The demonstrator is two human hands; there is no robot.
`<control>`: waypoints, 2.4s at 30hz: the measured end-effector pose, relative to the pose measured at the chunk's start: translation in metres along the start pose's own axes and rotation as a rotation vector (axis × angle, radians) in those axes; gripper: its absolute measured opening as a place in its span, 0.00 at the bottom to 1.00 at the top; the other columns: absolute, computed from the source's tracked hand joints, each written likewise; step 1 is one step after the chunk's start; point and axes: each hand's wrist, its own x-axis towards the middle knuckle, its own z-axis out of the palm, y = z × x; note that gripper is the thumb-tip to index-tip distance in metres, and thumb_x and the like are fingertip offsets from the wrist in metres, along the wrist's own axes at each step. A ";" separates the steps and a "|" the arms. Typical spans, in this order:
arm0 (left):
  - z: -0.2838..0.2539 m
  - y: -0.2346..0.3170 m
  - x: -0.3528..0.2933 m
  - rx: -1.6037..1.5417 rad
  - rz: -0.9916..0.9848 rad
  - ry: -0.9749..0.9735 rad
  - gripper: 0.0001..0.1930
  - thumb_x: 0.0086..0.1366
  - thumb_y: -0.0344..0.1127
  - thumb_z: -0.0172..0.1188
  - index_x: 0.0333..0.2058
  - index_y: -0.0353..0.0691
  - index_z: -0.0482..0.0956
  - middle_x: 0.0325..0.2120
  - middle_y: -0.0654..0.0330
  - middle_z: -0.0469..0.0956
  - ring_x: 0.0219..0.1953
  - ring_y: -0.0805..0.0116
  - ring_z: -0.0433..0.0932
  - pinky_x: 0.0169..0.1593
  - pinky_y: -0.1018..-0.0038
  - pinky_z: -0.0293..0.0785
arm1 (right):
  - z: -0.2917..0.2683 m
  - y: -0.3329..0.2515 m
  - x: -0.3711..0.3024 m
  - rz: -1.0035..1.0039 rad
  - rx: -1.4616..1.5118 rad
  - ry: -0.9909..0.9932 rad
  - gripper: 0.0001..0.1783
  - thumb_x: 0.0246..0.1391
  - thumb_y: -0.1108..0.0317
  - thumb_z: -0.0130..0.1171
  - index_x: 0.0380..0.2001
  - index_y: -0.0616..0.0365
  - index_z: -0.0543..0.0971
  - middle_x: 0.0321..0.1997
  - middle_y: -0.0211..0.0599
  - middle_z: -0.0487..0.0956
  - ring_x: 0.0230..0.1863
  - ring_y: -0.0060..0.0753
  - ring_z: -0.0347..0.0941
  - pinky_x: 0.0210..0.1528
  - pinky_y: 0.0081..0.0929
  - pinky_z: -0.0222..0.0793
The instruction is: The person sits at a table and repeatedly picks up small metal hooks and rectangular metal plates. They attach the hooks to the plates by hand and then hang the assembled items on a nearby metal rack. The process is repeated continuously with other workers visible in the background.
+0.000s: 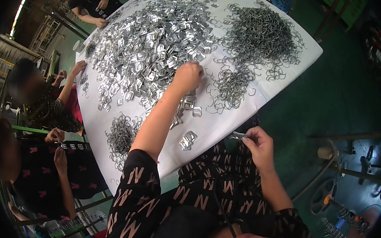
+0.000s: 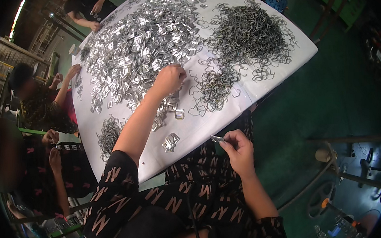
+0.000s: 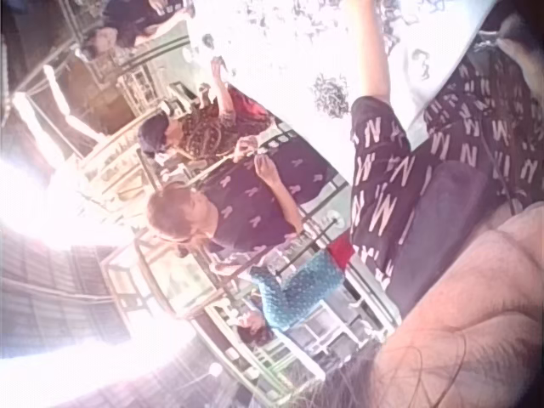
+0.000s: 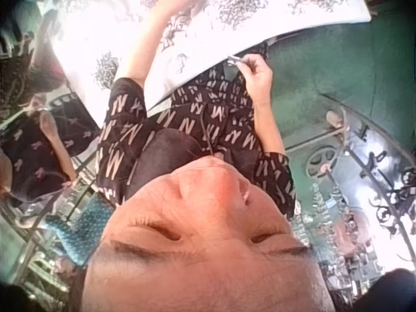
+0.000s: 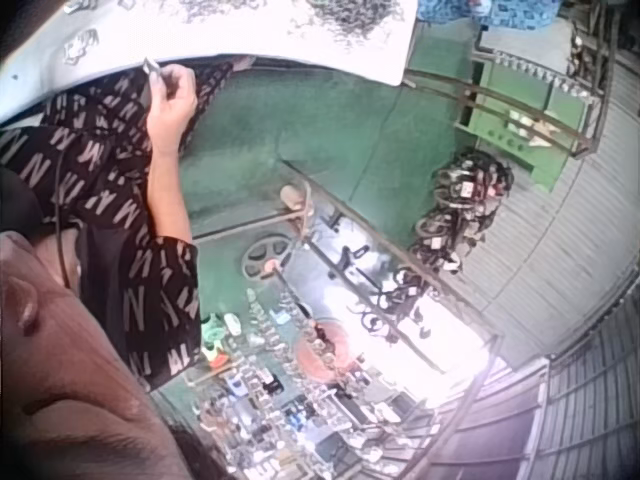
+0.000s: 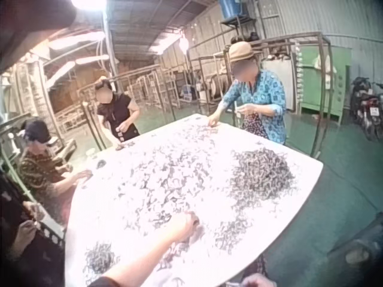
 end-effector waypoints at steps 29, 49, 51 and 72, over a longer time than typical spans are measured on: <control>0.010 0.013 -0.005 -0.251 -0.124 0.024 0.10 0.57 0.26 0.56 0.37 0.40 0.84 0.37 0.56 0.77 0.43 0.56 0.76 0.44 0.65 0.74 | 0.000 0.004 0.001 0.004 0.026 0.001 0.05 0.53 0.76 0.61 0.30 0.64 0.74 0.28 0.25 0.72 0.29 0.13 0.66 0.33 0.15 0.64; -0.034 0.086 -0.053 -1.259 -0.031 -0.329 0.03 0.63 0.29 0.57 0.31 0.36 0.74 0.32 0.64 0.72 0.39 0.74 0.69 0.46 0.75 0.65 | 0.000 0.006 -0.002 -0.003 0.001 0.014 0.05 0.54 0.76 0.61 0.30 0.63 0.74 0.28 0.24 0.71 0.29 0.13 0.65 0.33 0.14 0.63; -0.046 0.114 -0.084 -1.302 0.074 -0.345 0.04 0.63 0.29 0.59 0.32 0.36 0.73 0.38 0.61 0.70 0.44 0.71 0.67 0.52 0.74 0.61 | 0.001 0.007 -0.001 -0.017 0.001 0.000 0.05 0.54 0.75 0.61 0.30 0.63 0.74 0.28 0.24 0.71 0.28 0.13 0.65 0.33 0.15 0.62; -0.033 0.156 -0.171 -1.002 -0.024 -0.156 0.05 0.66 0.23 0.51 0.38 0.37 0.65 0.39 0.53 0.74 0.42 0.62 0.74 0.48 0.72 0.69 | 0.065 0.037 0.091 -0.594 -0.812 -0.347 0.16 0.42 0.65 0.67 0.37 0.56 0.81 0.33 0.35 0.74 0.40 0.39 0.69 0.44 0.35 0.63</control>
